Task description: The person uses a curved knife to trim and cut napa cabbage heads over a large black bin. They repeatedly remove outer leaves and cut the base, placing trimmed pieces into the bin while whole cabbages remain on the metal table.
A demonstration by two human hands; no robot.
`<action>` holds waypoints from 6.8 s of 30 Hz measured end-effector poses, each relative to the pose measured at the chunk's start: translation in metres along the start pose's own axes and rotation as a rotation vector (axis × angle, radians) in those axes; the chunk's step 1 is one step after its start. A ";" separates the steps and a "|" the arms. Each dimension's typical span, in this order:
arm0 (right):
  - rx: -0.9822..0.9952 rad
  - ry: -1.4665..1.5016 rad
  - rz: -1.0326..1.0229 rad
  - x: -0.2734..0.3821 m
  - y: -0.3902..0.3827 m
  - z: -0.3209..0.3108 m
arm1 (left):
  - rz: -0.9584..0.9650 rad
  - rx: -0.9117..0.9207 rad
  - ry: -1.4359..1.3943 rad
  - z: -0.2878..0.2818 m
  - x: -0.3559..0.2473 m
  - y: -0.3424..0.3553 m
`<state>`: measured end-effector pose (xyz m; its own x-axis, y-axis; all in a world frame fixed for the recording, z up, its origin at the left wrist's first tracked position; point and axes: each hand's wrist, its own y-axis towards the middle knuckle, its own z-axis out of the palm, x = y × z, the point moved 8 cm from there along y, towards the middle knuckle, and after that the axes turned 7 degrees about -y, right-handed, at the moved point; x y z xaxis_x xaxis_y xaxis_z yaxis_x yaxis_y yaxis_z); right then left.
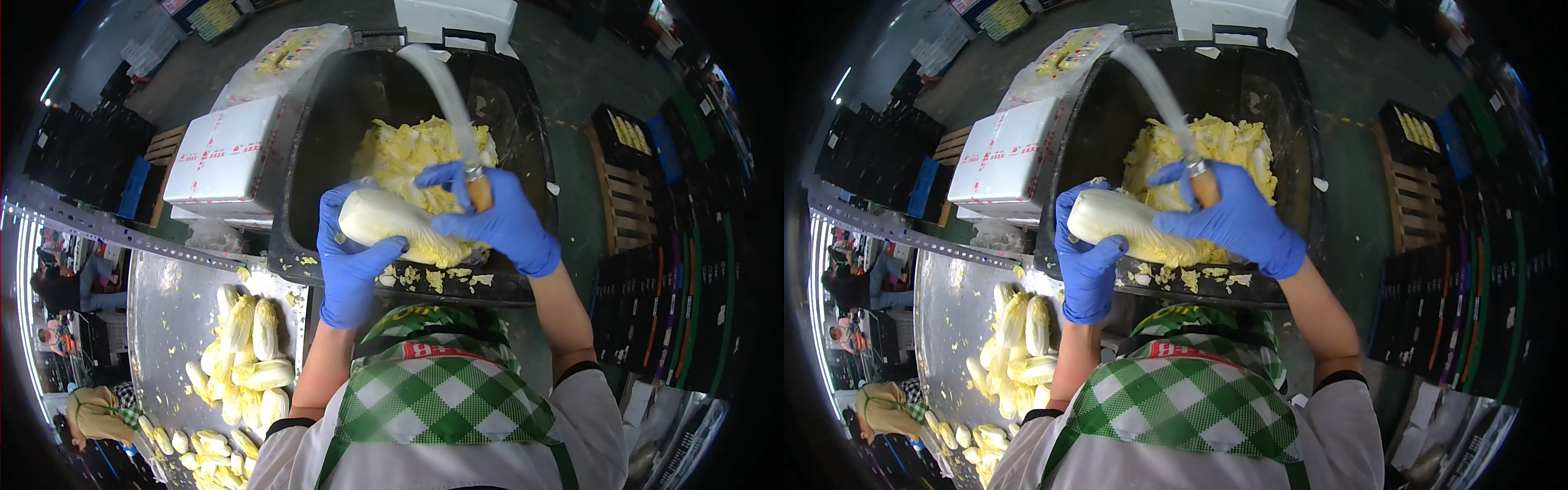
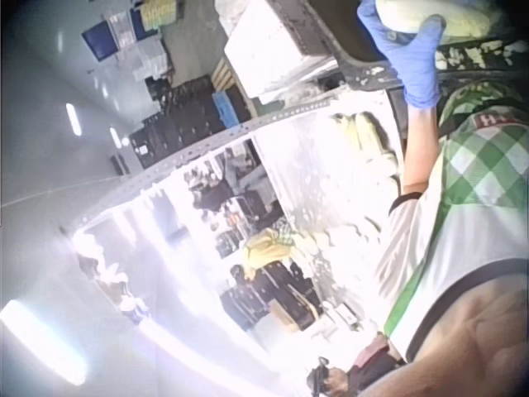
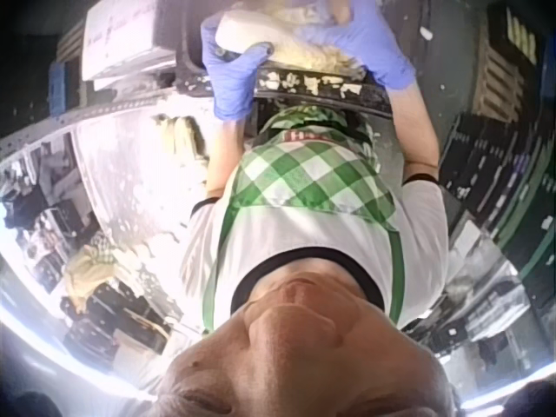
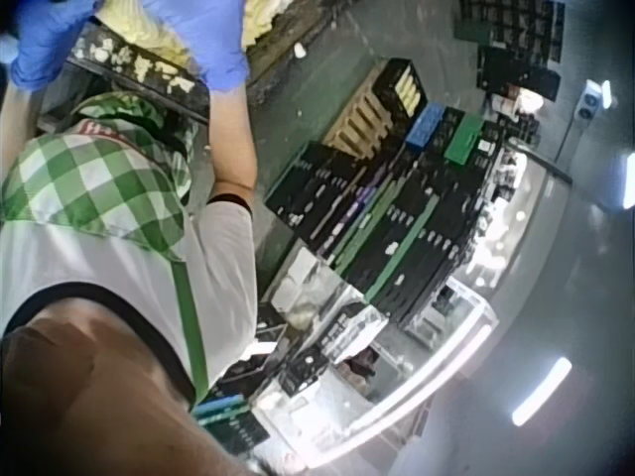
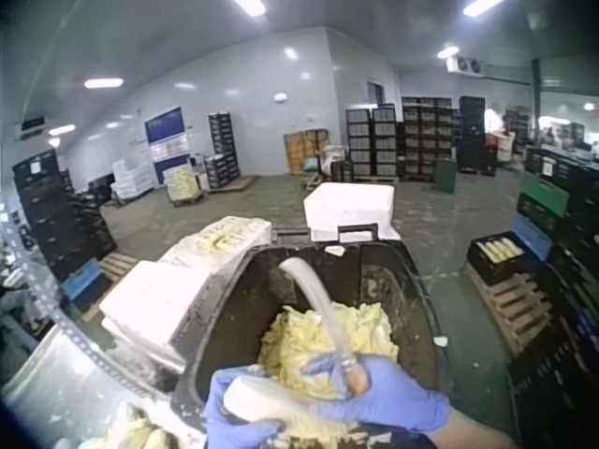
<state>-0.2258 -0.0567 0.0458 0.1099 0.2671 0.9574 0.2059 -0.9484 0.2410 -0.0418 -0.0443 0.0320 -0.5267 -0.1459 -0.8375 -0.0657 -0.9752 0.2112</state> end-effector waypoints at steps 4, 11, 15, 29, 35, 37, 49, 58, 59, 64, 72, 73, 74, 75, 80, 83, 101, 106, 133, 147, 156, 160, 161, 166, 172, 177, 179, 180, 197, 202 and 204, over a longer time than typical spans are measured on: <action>0.061 -0.071 0.049 -0.015 -0.007 0.011 | -0.035 0.056 0.118 0.007 0.008 0.004; -0.057 -0.272 0.117 -0.006 -0.009 -0.015 | -0.080 0.187 0.275 0.003 0.019 0.010; -0.252 -0.213 0.112 0.014 0.004 -0.072 | -0.160 0.215 0.372 -0.013 0.022 0.012; -0.199 -1.152 -0.512 0.053 -0.023 0.052 | -0.169 0.307 -0.042 -0.021 -0.002 -0.008; -0.113 -1.387 -0.574 0.057 -0.029 0.080 | -0.058 0.211 0.098 -0.035 -0.019 -0.016; -0.105 -1.412 -0.532 0.053 -0.032 0.083 | -0.080 0.177 0.060 -0.038 -0.023 -0.018; -0.514 -1.096 0.074 0.004 -0.014 0.002 | 0.028 0.304 0.127 -0.067 -0.048 -0.029; -0.066 0.171 0.375 -0.036 -0.027 0.116 | 0.270 0.193 0.527 -0.097 -0.087 -0.045; 0.070 0.258 0.315 -0.029 -0.023 0.144 | 0.274 0.220 0.634 -0.105 -0.087 -0.049; 0.225 0.129 0.457 -0.054 -0.018 0.224 | 0.037 0.035 0.680 -0.203 -0.083 -0.121; 0.420 0.023 0.590 -0.086 -0.021 0.285 | -0.415 -1.438 1.857 -0.414 -0.221 -0.429; 0.452 0.048 0.569 -0.083 -0.021 0.295 | -0.676 -1.487 1.910 -0.430 -0.227 -0.447; 0.461 0.019 0.580 -0.083 -0.021 0.302 | -0.505 -1.442 1.818 -0.442 -0.238 -0.442; 0.483 0.020 0.574 -0.080 -0.021 0.312 | -0.505 -1.442 1.614 -0.458 -0.241 -0.438; 0.474 0.179 0.629 -0.050 -0.022 0.364 | 0.326 -0.839 0.037 -0.438 -0.229 -0.276; 0.540 0.183 0.456 -0.020 -0.021 0.411 | 0.454 -0.405 -0.645 -0.364 -0.214 -0.185; 0.455 0.118 0.122 0.003 -0.017 0.455 | 0.378 -0.590 -0.049 -0.287 -0.189 -0.155; 0.489 0.015 0.190 -0.005 -0.015 0.460 | 0.432 -0.713 0.204 -0.301 -0.198 -0.161; 0.365 0.212 0.477 -0.066 -0.020 0.406 | -0.831 -1.326 1.453 -0.701 -0.181 -0.358; 0.529 0.360 -0.165 0.190 0.074 0.277 | 0.238 -1.077 0.768 -0.577 -0.279 -0.237; 0.437 0.077 -0.184 0.205 0.118 0.179 | 0.252 -0.847 0.634 -0.447 -0.216 -0.125; 0.416 -0.008 -0.142 0.199 0.129 0.154 | 0.236 -0.761 0.525 -0.400 -0.194 -0.095; 0.411 -0.039 -0.136 0.198 0.131 0.150 | 0.150 -0.755 0.557 -0.392 -0.187 -0.088; 0.396 -0.124 -0.119 0.199 0.136 0.135 | 0.234 -0.583 0.586 -0.313 -0.173 -0.053; 0.416 -0.121 -0.069 0.212 0.145 0.122 | 0.169 -0.366 0.438 -0.227 -0.154 -0.010; 0.491 0.258 0.091 0.211 0.103 0.137 | 0.217 -0.174 0.384 -0.184 -0.139 0.009; 0.177 0.143 0.118 0.178 0.077 0.128 | 0.220 -0.074 0.412 -0.163 -0.128 0.014; 0.123 -0.188 -0.036 0.166 0.076 0.123 | 0.192 -0.044 0.351 -0.152 -0.119 0.017; -0.112 -1.274 -0.507 0.070 -0.004 0.091 | 0.146 0.131 0.659 -0.050 -0.035 0.007; -0.095 -1.380 -0.377 0.053 -0.015 0.073 | 0.136 0.206 0.750 -0.035 -0.023 0.009; -0.122 -1.314 -0.365 0.047 -0.018 0.062 | 0.138 0.240 0.776 -0.026 -0.018 0.009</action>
<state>-0.1640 -0.0168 0.0763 0.9156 0.4020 -0.0013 0.3433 -0.7802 0.5229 -0.0109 -0.0545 0.0355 0.1867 -0.4210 -0.8876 -0.2685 -0.8910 0.3661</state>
